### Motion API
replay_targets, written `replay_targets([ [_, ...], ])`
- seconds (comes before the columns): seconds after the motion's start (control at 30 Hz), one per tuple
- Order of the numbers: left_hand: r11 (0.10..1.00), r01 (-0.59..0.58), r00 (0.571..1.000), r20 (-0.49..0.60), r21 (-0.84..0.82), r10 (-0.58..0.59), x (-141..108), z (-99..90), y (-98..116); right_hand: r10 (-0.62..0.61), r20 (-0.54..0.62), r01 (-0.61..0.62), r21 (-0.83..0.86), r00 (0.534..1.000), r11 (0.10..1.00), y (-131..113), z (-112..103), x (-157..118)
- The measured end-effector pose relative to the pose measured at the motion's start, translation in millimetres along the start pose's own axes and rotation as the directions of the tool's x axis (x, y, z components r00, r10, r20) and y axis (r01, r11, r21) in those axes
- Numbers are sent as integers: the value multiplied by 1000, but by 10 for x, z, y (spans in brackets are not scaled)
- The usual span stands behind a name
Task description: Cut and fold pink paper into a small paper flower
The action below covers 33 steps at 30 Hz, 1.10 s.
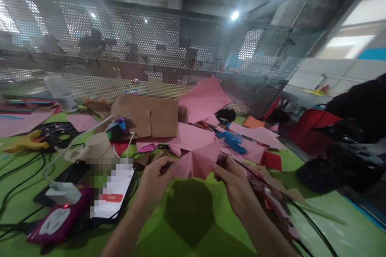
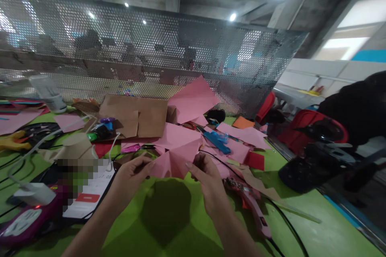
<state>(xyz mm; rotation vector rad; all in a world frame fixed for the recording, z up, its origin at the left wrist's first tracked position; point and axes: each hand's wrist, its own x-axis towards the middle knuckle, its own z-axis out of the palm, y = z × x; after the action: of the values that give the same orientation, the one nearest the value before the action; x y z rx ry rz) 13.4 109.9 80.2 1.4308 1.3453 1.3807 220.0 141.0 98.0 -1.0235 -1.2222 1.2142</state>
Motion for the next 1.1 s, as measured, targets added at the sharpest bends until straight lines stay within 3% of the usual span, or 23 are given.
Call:
replay_targets([
  [0.2,995,-53,999,11,81,52,-14,20,-3,102,101,-109,65,990,992,-6,63,-43],
  [0.37,948,-131,991,4,291,136,-35,54,-10,169,149,-180,65,974,981,47,101,-91],
  [0.63,902,-105,991,-34,419,131,-59,150,-16,201,178,-227,136,963,964,29,198,-179],
  [0.9,904,-114,987,-58,412,151,-100,204,8,218,102,-224,50,971,973,17,256,-213],
  [1.1,950,-129,991,0,283,134,-145,253,30,259,151,-270,57,954,961,56,244,-240],
])
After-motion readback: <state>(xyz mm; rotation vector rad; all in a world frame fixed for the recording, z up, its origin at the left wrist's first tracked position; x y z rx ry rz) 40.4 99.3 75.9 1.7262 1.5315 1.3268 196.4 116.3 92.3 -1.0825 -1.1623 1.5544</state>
